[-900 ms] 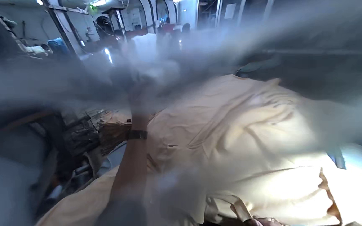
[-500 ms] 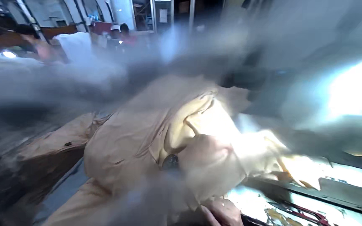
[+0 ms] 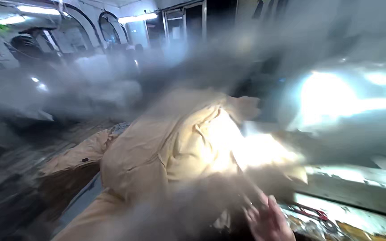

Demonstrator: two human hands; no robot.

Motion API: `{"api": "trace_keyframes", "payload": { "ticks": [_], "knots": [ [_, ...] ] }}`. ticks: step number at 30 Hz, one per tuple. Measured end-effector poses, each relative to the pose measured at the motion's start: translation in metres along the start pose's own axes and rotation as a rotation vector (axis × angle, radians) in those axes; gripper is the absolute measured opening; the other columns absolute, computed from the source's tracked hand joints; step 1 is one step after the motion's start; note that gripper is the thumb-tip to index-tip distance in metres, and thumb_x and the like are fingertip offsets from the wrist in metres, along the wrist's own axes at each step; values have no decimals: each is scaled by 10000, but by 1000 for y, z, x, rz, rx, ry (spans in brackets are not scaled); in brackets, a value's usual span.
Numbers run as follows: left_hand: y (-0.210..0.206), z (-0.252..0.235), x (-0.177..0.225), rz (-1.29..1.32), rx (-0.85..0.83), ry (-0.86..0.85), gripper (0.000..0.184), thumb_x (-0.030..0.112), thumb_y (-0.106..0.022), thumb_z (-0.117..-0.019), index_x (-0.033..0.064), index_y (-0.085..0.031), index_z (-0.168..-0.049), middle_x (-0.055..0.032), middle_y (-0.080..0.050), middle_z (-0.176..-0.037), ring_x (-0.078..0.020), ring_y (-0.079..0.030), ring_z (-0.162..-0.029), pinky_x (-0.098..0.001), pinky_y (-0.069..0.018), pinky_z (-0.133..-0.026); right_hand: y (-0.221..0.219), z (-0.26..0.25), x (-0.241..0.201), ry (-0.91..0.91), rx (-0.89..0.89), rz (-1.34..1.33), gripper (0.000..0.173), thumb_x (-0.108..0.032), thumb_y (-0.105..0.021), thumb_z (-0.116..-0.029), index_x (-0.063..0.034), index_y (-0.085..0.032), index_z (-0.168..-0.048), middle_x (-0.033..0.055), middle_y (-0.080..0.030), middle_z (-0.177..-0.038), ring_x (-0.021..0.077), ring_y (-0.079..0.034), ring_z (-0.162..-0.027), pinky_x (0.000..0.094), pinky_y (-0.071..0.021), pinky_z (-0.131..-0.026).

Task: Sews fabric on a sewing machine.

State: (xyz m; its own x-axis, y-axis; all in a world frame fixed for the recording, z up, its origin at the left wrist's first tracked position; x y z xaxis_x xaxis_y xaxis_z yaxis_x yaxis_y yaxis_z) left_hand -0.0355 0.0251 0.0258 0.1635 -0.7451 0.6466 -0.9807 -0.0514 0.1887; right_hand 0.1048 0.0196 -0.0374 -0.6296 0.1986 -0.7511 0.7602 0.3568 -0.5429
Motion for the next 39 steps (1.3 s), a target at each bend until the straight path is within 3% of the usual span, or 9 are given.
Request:
{"api": "trace_keyframes", "payload": {
  "ticks": [4,8,12,16,19,21,25,30,39],
  "knots": [
    [-23,18,8,-188,-22,-46,113,48,-688,-915,-32,-759,-950,-108,-744,-930,-78,-703,-885,-197,-572,-852,-5,4,-11,-18,-149,-290,756,-670,-464,-965,-181,-477,-1541,40,-525,-1533,203,-483,-1418,413,-397,-1166],
    [-37,19,13,-248,-78,-64,144,95,-738,-889,-30,-754,-958,-114,-746,-944,-69,-713,-900,-178,-569,-854,-6,11,-21,34,-198,-334,867,-685,-452,-965,-96,-346,-1592,67,-456,-1584,183,-431,-1457,394,-364,-1183],
    [-43,21,24,-320,-44,-83,127,91,-717,-885,-26,-756,-913,-105,-743,-886,-65,-710,-853,-165,-559,-835,-7,19,-26,56,-174,-235,953,-716,-461,-942,-69,-259,-1613,69,-421,-1606,166,-406,-1472,383,-356,-1190],
    [-51,20,44,-418,-55,-79,147,63,-667,-889,-40,-767,-920,-146,-767,-902,-180,-753,-851,-295,-596,-828,-11,27,-31,107,-177,-56,876,-707,-443,-954,-139,-310,-1608,-16,-456,-1587,121,-433,-1442,375,-380,-1172],
    [-50,23,37,-418,-115,-141,114,62,-678,-881,-26,-740,-918,-135,-745,-908,-202,-733,-870,-328,-603,-806,-19,29,-28,61,-124,78,982,-747,-503,-907,-122,-224,-1612,-47,-505,-1538,91,-489,-1392,367,-442,-1132],
    [-50,20,48,-464,-132,-80,119,43,-701,-840,-64,-723,-885,-177,-732,-870,-265,-738,-808,-391,-600,-743,-22,31,-25,69,-140,166,1020,-733,-508,-917,-78,-154,-1614,-49,-502,-1520,69,-492,-1373,363,-432,-1139],
    [-51,22,56,-451,-138,-106,136,39,-700,-833,-92,-707,-869,-197,-715,-840,-281,-729,-784,-386,-588,-713,-25,36,-26,119,-146,255,1005,-670,-485,-972,-16,-65,-1607,-18,-433,-1561,54,-431,-1412,328,-376,-1184],
    [-48,28,50,-413,-112,-182,67,-7,-683,-862,-68,-710,-867,-183,-723,-859,-261,-733,-822,-360,-598,-746,-28,35,-30,162,-174,280,1002,-689,-525,-941,-27,-126,-1578,-62,-523,-1461,40,-461,-1382,337,-375,-1186],
    [-47,33,53,-381,-115,-221,65,-10,-663,-865,-63,-694,-843,-174,-710,-846,-253,-722,-802,-349,-592,-713,-28,43,-27,261,-256,408,973,-664,-504,-969,-44,-126,-1616,-49,-422,-1571,30,-375,-1444,319,-335,-1207]
  ]
}}
Point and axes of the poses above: each hand's wrist, its own z-axis away from the middle knuckle, its own y-axis out of the back of the hand, x = y × z, the point moved 7 cm from there along -z, towards the middle knuckle
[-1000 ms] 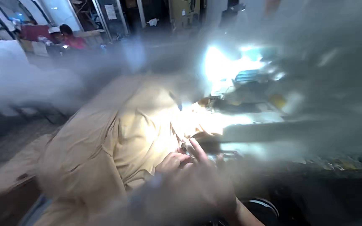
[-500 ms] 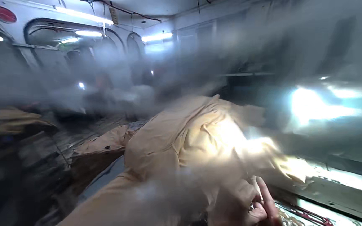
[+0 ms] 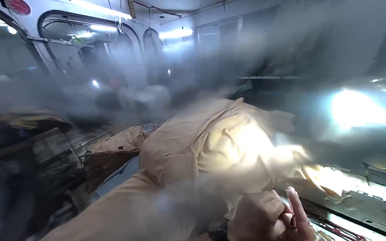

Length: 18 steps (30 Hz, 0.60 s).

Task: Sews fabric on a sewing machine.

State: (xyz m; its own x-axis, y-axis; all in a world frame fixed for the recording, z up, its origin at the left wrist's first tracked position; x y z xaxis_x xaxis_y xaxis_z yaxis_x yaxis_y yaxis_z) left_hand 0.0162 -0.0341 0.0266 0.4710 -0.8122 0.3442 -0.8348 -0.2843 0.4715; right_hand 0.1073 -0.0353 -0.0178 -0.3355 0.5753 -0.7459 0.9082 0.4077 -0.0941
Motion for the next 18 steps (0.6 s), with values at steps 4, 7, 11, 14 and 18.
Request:
{"api": "trace_keyframes", "payload": {
  "ticks": [4,7,11,14,18],
  "knots": [
    [-2,0,1,11,-37,-13,61,-1,-678,-848,-53,-675,-815,-170,-688,-818,-256,-707,-783,-345,-578,-682,-2,4,-1,28,-38,12,965,-689,-497,-956,-98,-132,-1626,-102,-419,-1558,-5,-391,-1416,285,-357,-1189],
    [-3,-4,0,-12,-39,2,114,40,-688,-832,-62,-656,-791,-174,-661,-766,-262,-688,-714,-347,-554,-642,-3,4,-1,36,-32,1,905,-649,-505,-979,-121,-170,-1633,-77,-346,-1618,19,-342,-1459,300,-317,-1214],
    [-5,-2,3,85,-17,-45,128,51,-716,-820,-66,-664,-809,-168,-650,-756,-258,-667,-716,-344,-548,-662,-2,4,-7,-10,13,-81,874,-634,-548,-961,-185,-192,-1620,-152,-457,-1523,3,-450,-1380,290,-396,-1170],
    [-7,0,7,124,-15,-81,90,29,-695,-821,-55,-670,-798,-164,-660,-763,-249,-667,-718,-340,-548,-650,1,5,-10,-17,44,-83,868,-673,-493,-963,-187,-203,-1621,-104,-463,-1535,56,-438,-1408,338,-382,-1179],
    [-10,5,8,127,-33,-75,166,119,-666,-860,-37,-666,-804,-154,-656,-747,-240,-669,-699,-337,-536,-642,6,5,-7,-25,89,-127,876,-669,-522,-953,-192,-215,-1620,-57,-464,-1560,124,-426,-1447,387,-358,-1201]
  ]
}}
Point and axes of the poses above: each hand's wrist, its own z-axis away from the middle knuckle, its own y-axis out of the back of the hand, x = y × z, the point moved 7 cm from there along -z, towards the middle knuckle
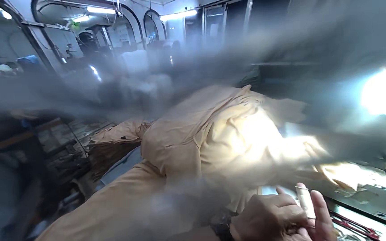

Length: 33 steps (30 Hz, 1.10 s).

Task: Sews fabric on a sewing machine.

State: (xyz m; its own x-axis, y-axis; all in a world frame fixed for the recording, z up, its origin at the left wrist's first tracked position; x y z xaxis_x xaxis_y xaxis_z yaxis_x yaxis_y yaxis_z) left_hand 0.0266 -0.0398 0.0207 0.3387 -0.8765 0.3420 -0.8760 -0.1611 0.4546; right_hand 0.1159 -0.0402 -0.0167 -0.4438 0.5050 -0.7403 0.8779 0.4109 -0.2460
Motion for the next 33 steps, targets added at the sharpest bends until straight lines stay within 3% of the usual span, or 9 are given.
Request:
{"api": "trace_keyframes", "payload": {
  "ticks": [3,6,8,13,16,20,24,30,33],
  "knots": [
    [-1,7,6,70,-21,59,156,82,-672,-902,-60,-703,-956,-169,-719,-933,-219,-715,-878,-323,-590,-808,20,-4,-1,-38,119,-13,693,-552,-570,-989,-194,-379,-1550,-54,-545,-1506,129,-524,-1376,335,-447,-1133],
    [1,3,7,-21,0,168,175,74,-640,-900,-45,-740,-981,-141,-754,-931,-185,-737,-869,-317,-593,-834,52,3,-16,83,377,59,238,-285,-582,-1029,-221,-768,-1164,-34,-768,-1115,108,-726,-1003,278,-594,-906],
    [3,0,0,-88,0,172,172,96,-629,-898,-20,-754,-923,-127,-754,-891,-168,-732,-843,-283,-583,-828,75,6,-28,204,438,157,254,-175,-542,-1043,-223,-775,-1132,-45,-783,-951,82,-747,-849,264,-625,-814],
    [8,-32,-21,-135,-41,34,150,91,-636,-925,16,-763,-956,-113,-745,-942,-101,-713,-889,-200,-567,-842,126,-5,-48,266,492,554,296,47,-544,-954,-20,-709,-1191,46,-695,-1240,43,-710,-831,207,-620,-721],
    [-8,-70,-37,-330,-77,-128,187,152,-616,-959,93,-786,-1007,-104,-762,-979,-196,-734,-885,-312,-587,-776,140,-27,-46,232,485,955,311,-37,-659,-896,70,-711,-1183,192,-669,-1160,17,-655,-819,145,-556,-753],
    [-47,-102,-83,-332,-132,-158,222,218,-594,-988,102,-779,-1028,-98,-746,-1033,-234,-706,-992,-426,-551,-888,138,-54,-35,205,298,1005,389,2,-621,-875,130,-651,-1241,189,-717,-954,68,-643,-638,191,-564,-621],
    [-23,-130,-72,-144,102,-42,186,124,-681,-887,-31,-719,-791,-104,-679,-704,-76,-616,-667,-232,-507,-706,146,-68,-22,34,279,835,437,16,-557,-880,128,-598,-1300,85,-673,-770,22,-570,-519,184,-526,-521],
    [-15,-139,-65,-140,244,-116,275,141,-660,-917,19,-568,-688,-22,-573,-658,13,-576,-702,-123,-469,-712,144,-78,-22,189,285,865,178,-118,-654,-952,21,-759,-987,87,-741,-972,-11,-662,-854,133,-532,-813],
    [-17,-129,-60,-179,153,-208,197,114,-638,-938,1,-668,-781,-110,-668,-752,-98,-629,-786,-178,-485,-794,141,-76,-21,210,272,821,150,-121,-696,-912,20,-747,-899,64,-729,-906,-33,-648,-861,108,-514,-819]
  ]
}}
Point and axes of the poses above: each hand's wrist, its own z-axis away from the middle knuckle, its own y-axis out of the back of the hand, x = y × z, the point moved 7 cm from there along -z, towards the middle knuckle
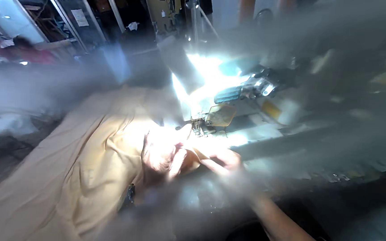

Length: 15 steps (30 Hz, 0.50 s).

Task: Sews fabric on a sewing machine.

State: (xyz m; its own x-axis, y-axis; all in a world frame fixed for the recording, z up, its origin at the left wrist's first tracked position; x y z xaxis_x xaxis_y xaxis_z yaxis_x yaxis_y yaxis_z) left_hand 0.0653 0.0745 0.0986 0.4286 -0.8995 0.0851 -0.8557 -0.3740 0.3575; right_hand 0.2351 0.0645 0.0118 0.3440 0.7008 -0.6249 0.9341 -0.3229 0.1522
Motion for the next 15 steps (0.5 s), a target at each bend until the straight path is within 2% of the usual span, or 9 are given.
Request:
{"api": "trace_keyframes", "payload": {
  "ticks": [2,3,5,8,10,13,15],
  "knots": [
    [0,7,5,-23,-63,-40,171,119,-638,-951,7,-726,-857,-138,-728,-845,-163,-674,-872,-259,-503,-858,-1,6,-2,-42,-57,-103,130,-95,-692,-920,28,-732,-922,38,-718,-942,-59,-640,-849,104,-534,-784],
    [-1,11,7,-46,-78,-70,165,156,-627,-961,45,-715,-877,-110,-719,-875,-163,-650,-920,-274,-473,-902,-3,10,-4,-55,-82,-159,123,-78,-682,-930,38,-722,-937,33,-717,-956,-61,-641,-830,111,-545,-761],
    [-3,21,13,-72,-73,-126,190,204,-637,-967,72,-722,-859,-90,-710,-853,-178,-646,-917,-294,-475,-892,-4,19,-11,-52,-92,-220,122,-63,-667,-937,47,-719,-945,34,-731,-966,-49,-659,-837,130,-560,-774],
    [-8,35,24,-86,-123,-158,234,256,-619,-977,101,-730,-841,-60,-717,-844,-186,-639,-887,-309,-465,-873,-4,37,-27,-97,-82,-295,84,-67,-680,-935,-3,-729,-958,-21,-734,-950,-43,-667,-843,148,-573,-783],
    [-5,39,27,-24,-156,-90,233,289,-636,-952,111,-717,-825,-40,-722,-839,-160,-645,-874,-303,-460,-880,-4,50,-37,-184,-71,-371,34,-72,-713,-915,-55,-738,-931,-70,-729,-893,-51,-656,-770,139,-569,-717],
    [19,30,20,160,-66,99,258,272,-689,-948,59,-671,-803,-36,-671,-796,-71,-623,-845,-228,-482,-831,-6,65,-39,-329,-15,-438,43,-61,-743,-882,-101,-727,-877,-110,-707,-756,-62,-605,-596,122,-525,-557],
    [31,21,27,177,-50,84,224,242,-699,-931,59,-674,-805,-24,-674,-805,-47,-616,-861,-190,-471,-830,-6,66,-38,-356,0,-432,47,-74,-737,-888,-107,-722,-858,-112,-687,-715,-60,-583,-560,121,-506,-531]
  ]
}}
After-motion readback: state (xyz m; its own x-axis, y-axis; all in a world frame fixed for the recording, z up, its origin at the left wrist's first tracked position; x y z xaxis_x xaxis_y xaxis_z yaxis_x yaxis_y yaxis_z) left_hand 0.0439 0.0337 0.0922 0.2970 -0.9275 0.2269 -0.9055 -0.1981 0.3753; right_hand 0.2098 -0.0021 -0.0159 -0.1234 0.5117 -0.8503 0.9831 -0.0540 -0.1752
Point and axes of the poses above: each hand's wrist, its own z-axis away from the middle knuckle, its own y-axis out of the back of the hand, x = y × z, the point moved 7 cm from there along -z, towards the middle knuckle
